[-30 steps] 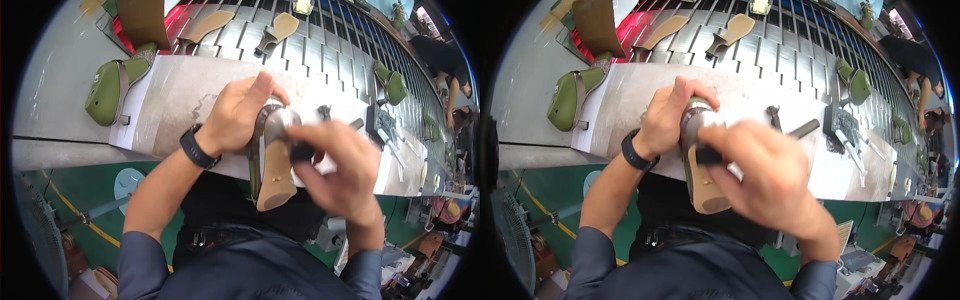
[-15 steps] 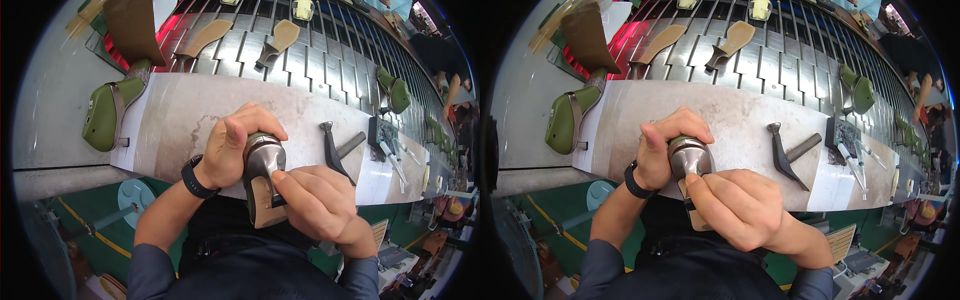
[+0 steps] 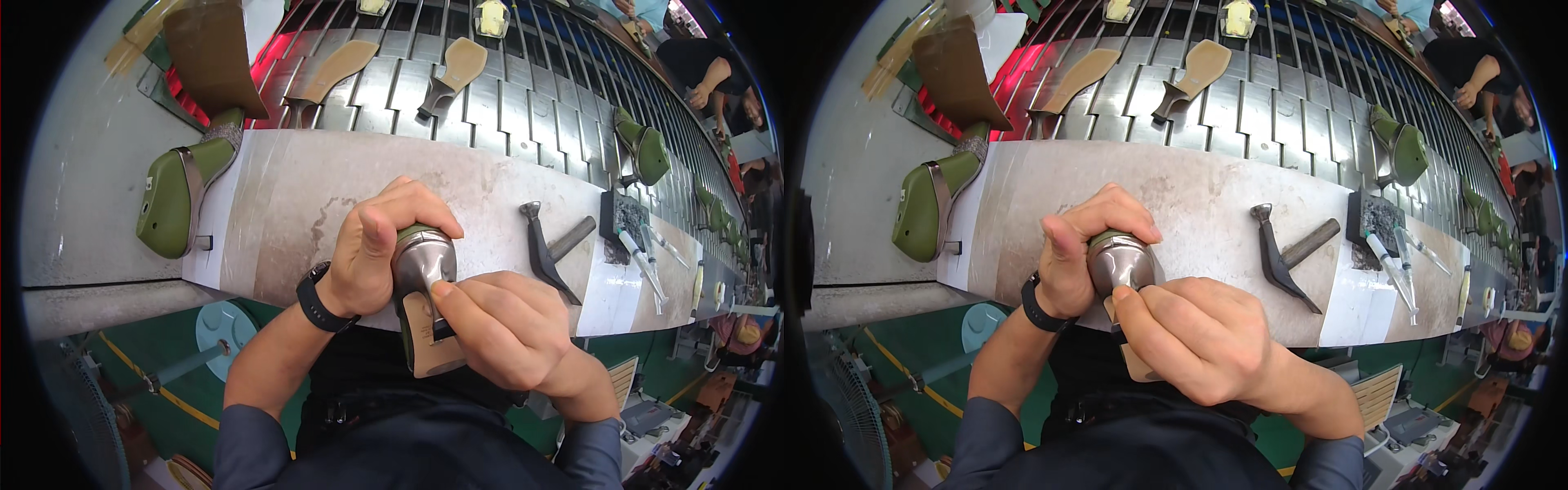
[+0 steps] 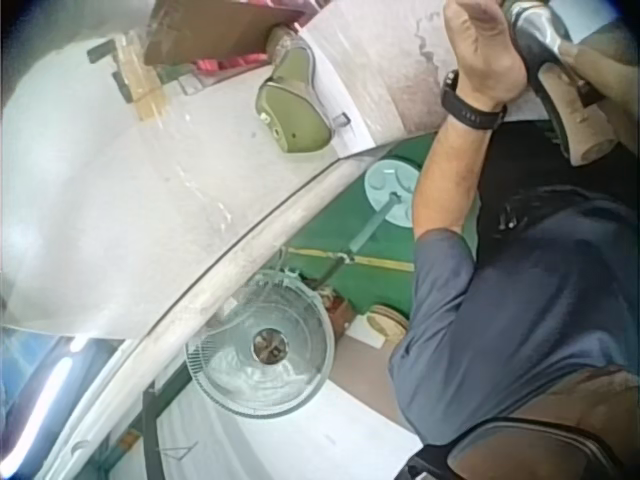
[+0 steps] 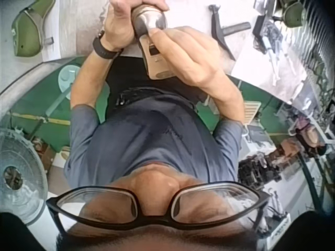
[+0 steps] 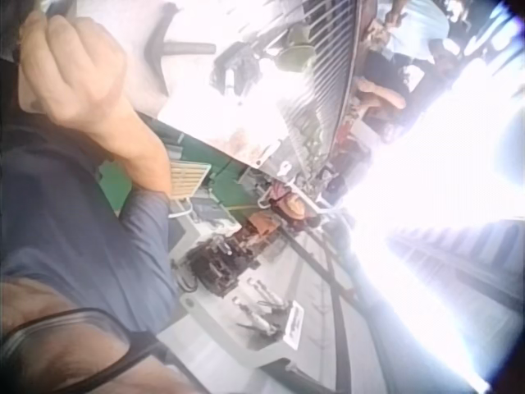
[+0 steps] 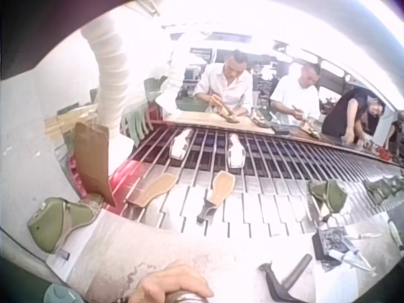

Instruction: The person assembles high-heeled shoes by pressing soles onto shoe uppers on lasts, tapping the edges with a hammer, and applying adhesive along the seams using a syringe.

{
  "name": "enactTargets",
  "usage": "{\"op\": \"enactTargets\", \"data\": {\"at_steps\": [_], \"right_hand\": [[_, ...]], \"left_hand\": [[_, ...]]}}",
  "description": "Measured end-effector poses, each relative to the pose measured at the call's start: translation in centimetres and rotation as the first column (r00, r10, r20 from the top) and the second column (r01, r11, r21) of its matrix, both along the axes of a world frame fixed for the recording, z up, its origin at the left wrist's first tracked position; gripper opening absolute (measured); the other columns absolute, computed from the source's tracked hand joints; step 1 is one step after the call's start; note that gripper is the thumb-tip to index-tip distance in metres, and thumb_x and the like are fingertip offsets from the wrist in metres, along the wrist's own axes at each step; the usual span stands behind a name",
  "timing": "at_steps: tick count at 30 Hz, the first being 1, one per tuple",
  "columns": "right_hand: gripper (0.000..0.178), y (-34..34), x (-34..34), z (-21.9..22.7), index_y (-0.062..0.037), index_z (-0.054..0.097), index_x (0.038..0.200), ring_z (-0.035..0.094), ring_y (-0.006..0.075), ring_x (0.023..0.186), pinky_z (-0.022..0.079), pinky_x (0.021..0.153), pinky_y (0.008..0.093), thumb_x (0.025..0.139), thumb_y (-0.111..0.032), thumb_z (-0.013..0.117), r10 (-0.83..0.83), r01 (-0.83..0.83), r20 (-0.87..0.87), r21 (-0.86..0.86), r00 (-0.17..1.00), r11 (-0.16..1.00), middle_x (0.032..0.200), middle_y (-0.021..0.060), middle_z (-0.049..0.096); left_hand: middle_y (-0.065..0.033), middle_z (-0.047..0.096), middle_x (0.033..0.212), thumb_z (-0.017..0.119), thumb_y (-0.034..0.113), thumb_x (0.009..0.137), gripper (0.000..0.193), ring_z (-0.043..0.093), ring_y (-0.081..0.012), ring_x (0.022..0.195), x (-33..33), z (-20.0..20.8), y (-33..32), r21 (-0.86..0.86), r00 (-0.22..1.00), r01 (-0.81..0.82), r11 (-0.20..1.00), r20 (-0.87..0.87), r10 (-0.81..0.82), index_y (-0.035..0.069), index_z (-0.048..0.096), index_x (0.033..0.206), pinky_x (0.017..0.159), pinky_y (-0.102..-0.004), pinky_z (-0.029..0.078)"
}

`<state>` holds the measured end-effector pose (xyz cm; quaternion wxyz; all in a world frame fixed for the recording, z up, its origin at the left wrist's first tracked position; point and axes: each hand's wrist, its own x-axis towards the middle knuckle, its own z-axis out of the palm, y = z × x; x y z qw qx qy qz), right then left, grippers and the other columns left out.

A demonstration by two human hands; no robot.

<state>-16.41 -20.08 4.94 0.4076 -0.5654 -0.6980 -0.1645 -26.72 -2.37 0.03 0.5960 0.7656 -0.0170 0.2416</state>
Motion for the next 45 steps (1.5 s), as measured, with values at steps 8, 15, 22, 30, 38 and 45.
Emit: {"op": "enactTargets", "data": {"at_steps": [8, 15, 22, 30, 38, 45], "right_hand": [[0.040, 1.8, 2.0, -0.7, 0.0086, 0.074, 0.104, 0.066, 0.0221, 0.065, 0.055, 0.055, 0.0329, 0.065, 0.001, 0.076, 0.006, -0.007, 0.020, 0.054, 1.000, 0.999, 0.082, 0.0094, 0.066], [0.033, 3.4, 4.7, -2.7, -0.0039, 0.073, 0.105, 0.070, 0.0178, 0.073, 0.052, 0.059, 0.0307, 0.076, 0.001, 0.087, -0.182, 0.154, -0.369, -0.102, 0.911, 0.983, 0.088, 0.0061, 0.073], [0.028, 0.4, 5.4, -2.9, 0.0000, 0.073, 0.101, 0.064, 0.0063, 0.068, 0.051, 0.057, 0.0226, 0.097, -0.027, 0.081, -0.447, -0.271, -0.830, -0.539, 0.335, 0.798, 0.081, 0.0014, 0.071], [0.044, 2.3, 5.6, -0.4, 0.0003, 0.072, 0.082, 0.060, 0.0071, 0.057, 0.048, 0.051, 0.0253, 0.099, -0.040, 0.078, -0.503, -0.283, -0.697, -0.689, 0.512, 0.667, 0.065, 0.0001, 0.064], [0.050, 2.5, 4.8, -0.1, 0.0016, 0.071, 0.079, 0.059, 0.0080, 0.055, 0.045, 0.049, 0.0268, 0.097, -0.044, 0.080, -0.573, -0.229, -0.641, -0.743, 0.511, 0.628, 0.062, 0.0006, 0.062], [0.035, 1.4, 3.8, -0.9, 0.0019, 0.070, 0.081, 0.058, 0.0082, 0.061, 0.047, 0.056, 0.0277, 0.097, -0.028, 0.080, -0.522, -0.194, -0.656, -0.704, 0.545, 0.683, 0.064, 0.0008, 0.062]], "left_hand": [[-0.0106, 0.068, 0.099, 0.037, 0.062, 0.107, 0.073, 0.063, -0.0187, 0.093, 1.7, 0.3, 1.0, -0.054, 1.000, -0.016, 0.998, 0.027, 0.017, -0.002, 0.072, 0.100, 0.087, -0.0325, 0.048], [-0.0039, 0.073, 0.094, 0.057, 0.021, 0.107, 0.029, 0.065, -0.0077, 0.086, 5.6, -0.5, 2.3, -0.382, 0.992, 0.075, 0.921, -0.066, -0.108, -0.003, 0.073, 0.105, 0.079, -0.0237, 0.053], [-0.0025, 0.069, 0.094, 0.053, 0.032, 0.113, 0.041, 0.059, -0.0078, 0.083, 6.4, -1.6, 1.7, -0.204, 0.999, -0.020, 0.979, -0.039, 0.012, -0.004, 0.074, 0.112, 0.081, -0.0251, 0.051], [-0.0089, 0.072, 0.104, 0.029, 0.057, 0.116, 0.073, 0.066, -0.0143, 0.095, 5.7, -2.4, 1.9, -0.206, 1.000, -0.013, 0.979, -0.025, 0.008, -0.002, 0.072, 0.116, 0.087, -0.0280, 0.053], [-0.0106, 0.070, 0.108, 0.027, 0.058, 0.116, 0.075, 0.065, -0.0177, 0.100, 5.2, -2.6, 2.2, -0.175, 1.000, 0.006, 0.985, 0.024, -0.002, -0.002, 0.072, 0.111, 0.093, -0.0314, 0.050], [-0.0113, 0.070, 0.107, 0.044, 0.053, 0.114, 0.062, 0.065, -0.0189, 0.101, 4.8, -2.4, 2.2, -0.216, 0.995, 0.089, 0.972, 0.060, -0.078, -0.002, 0.073, 0.106, 0.094, -0.0319, 0.049]]}}
